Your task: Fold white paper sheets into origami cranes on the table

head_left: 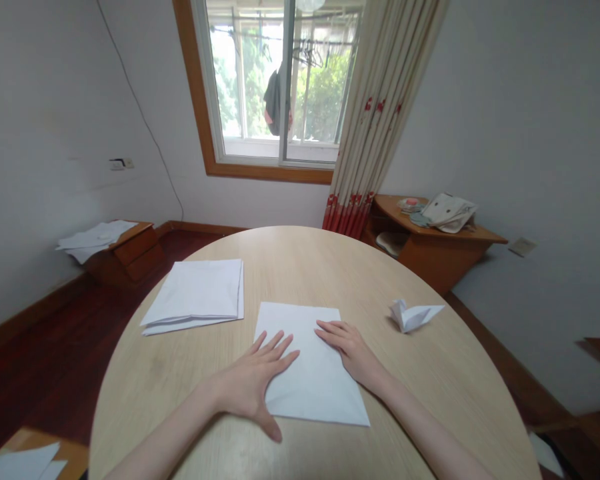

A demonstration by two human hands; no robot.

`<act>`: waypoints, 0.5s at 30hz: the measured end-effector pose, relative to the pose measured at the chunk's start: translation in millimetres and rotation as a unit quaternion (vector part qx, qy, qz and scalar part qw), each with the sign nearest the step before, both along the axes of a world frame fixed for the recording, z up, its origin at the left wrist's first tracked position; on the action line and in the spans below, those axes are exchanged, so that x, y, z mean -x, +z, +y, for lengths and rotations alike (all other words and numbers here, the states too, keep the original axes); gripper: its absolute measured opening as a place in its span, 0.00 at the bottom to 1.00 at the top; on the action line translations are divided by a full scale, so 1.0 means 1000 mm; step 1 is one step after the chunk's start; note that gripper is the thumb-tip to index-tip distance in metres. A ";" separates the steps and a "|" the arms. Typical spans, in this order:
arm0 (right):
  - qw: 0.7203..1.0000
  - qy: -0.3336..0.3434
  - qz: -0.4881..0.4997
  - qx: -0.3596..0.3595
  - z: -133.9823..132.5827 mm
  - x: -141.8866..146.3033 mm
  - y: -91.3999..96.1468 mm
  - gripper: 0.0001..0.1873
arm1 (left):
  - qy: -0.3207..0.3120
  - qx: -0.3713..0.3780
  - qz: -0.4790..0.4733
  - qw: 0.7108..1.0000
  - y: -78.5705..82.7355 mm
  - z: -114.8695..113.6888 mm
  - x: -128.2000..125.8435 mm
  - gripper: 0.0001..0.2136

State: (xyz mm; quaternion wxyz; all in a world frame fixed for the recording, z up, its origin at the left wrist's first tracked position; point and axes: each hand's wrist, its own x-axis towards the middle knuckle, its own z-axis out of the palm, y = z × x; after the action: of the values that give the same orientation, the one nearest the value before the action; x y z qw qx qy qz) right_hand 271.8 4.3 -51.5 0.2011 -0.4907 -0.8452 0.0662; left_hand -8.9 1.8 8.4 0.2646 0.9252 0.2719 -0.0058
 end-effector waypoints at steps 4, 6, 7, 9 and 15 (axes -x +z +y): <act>0.998 0.020 0.053 0.009 -0.001 -0.001 0.002 0.29 | 0.002 0.021 0.003 1.000 0.006 -0.001 0.000 0.46; 0.997 0.015 0.072 0.022 -0.002 0.000 0.005 0.28 | -0.001 0.033 -0.010 0.999 0.010 -0.001 0.004 0.41; 0.996 0.013 0.081 0.030 -0.002 0.000 0.007 0.27 | 0.000 0.040 -0.020 0.999 0.012 -0.001 0.007 0.39; 0.994 0.012 0.101 0.047 -0.003 0.001 0.011 0.25 | 0.008 0.064 -0.038 0.997 0.016 -0.001 0.014 0.37; 0.985 0.013 0.142 0.094 -0.005 0.002 0.020 0.18 | 0.080 0.132 -0.123 0.980 0.023 0.007 0.027 0.24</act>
State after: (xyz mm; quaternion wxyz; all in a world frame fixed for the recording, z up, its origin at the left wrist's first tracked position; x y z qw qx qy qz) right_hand 270.3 -0.6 -31.7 0.2715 -0.4822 -0.8042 0.2168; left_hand -35.5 8.8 31.8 0.4150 0.8512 0.3074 0.0935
